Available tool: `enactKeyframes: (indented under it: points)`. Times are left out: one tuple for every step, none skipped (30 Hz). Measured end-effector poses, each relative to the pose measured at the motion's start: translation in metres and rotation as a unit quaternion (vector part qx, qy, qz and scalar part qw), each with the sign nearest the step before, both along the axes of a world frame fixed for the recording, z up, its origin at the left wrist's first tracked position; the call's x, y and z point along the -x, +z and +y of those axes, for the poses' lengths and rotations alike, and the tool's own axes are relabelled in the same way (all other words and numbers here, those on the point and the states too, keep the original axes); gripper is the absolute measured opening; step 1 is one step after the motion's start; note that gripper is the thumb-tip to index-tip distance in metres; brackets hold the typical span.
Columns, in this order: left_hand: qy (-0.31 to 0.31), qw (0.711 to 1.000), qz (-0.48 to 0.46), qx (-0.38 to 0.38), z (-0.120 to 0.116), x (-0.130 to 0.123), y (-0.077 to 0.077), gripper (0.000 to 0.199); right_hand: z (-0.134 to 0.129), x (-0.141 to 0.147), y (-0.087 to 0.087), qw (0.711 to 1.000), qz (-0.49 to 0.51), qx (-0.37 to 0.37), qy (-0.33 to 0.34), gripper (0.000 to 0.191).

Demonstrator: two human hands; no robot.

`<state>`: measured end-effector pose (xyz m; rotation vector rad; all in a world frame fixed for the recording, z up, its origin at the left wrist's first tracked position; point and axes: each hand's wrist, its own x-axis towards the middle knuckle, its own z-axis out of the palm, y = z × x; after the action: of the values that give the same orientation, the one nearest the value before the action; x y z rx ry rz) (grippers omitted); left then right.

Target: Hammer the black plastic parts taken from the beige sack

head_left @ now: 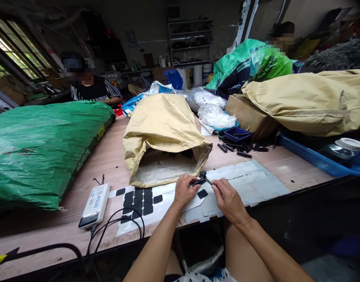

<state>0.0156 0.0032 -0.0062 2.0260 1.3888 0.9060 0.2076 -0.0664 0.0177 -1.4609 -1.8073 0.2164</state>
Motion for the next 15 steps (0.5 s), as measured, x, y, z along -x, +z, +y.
enactKeyframes:
  points:
    - [-0.001, 1.000, 0.000, 0.000, 0.000, 0.000, 0.000, 0.020, -0.003, 0.005, 0.000, 1.000, -0.005, -0.002, 0.007, 0.022]
    - [-0.002, 1.000, 0.001, -0.001, 0.000, 0.000, 0.001, 0.018, -0.005, 0.009, -0.001, 1.000, -0.012, -0.005, 0.010, 0.023]
    - [-0.003, 1.000, 0.003, -0.001, -0.001, -0.001, 0.002, 0.017, -0.007, 0.011, -0.003, 1.000, -0.022, -0.006, 0.011, 0.023]
    - [-0.002, 1.000, 0.005, -0.001, -0.001, -0.001, 0.002, 0.016, -0.009, 0.013, -0.004, 0.999, -0.033, -0.007, 0.009, 0.023]
    - [0.000, 1.000, 0.007, 0.000, -0.001, -0.001, 0.003, 0.016, -0.010, 0.014, -0.005, 0.999, -0.044, -0.005, 0.006, 0.023]
    - [0.002, 1.000, 0.007, 0.002, -0.001, -0.001, 0.003, 0.017, -0.010, 0.013, -0.006, 0.999, -0.053, -0.003, 0.001, 0.023]
    - [0.005, 1.000, 0.007, 0.003, -0.001, -0.001, 0.003, 0.018, -0.010, 0.012, -0.007, 0.998, -0.058, -0.002, -0.006, 0.023]
    - [0.006, 1.000, 0.006, 0.005, -0.001, -0.001, 0.003, 0.020, -0.010, 0.010, -0.007, 0.998, -0.058, -0.004, -0.013, 0.023]
    - [0.007, 1.000, 0.005, 0.006, -0.001, -0.001, 0.003, 0.021, -0.009, 0.007, -0.007, 0.998, -0.056, -0.008, -0.022, 0.023]
    - [0.007, 1.000, 0.004, 0.006, -0.001, -0.001, 0.003, 0.022, -0.009, 0.005, -0.007, 0.998, -0.054, -0.014, -0.030, 0.023]
    - [0.006, 1.000, 0.005, 0.005, -0.001, -0.001, 0.003, 0.022, -0.008, 0.002, -0.007, 0.998, -0.053, -0.019, -0.038, 0.023]
    - [0.005, 1.000, 0.005, 0.004, -0.001, -0.001, 0.003, 0.021, -0.008, 0.000, -0.008, 0.997, -0.057, -0.022, -0.044, 0.024]
    - [0.005, 1.000, 0.006, 0.003, -0.001, -0.001, 0.003, 0.021, -0.007, -0.001, -0.008, 0.997, -0.063, -0.021, -0.047, 0.024]
    - [0.005, 1.000, 0.007, 0.002, -0.001, -0.001, 0.003, 0.020, -0.007, -0.002, -0.009, 0.996, -0.072, -0.019, -0.047, 0.024]
    - [0.006, 1.000, 0.008, 0.001, -0.001, -0.001, 0.003, 0.020, -0.007, -0.003, -0.009, 0.996, -0.081, -0.015, -0.045, 0.024]
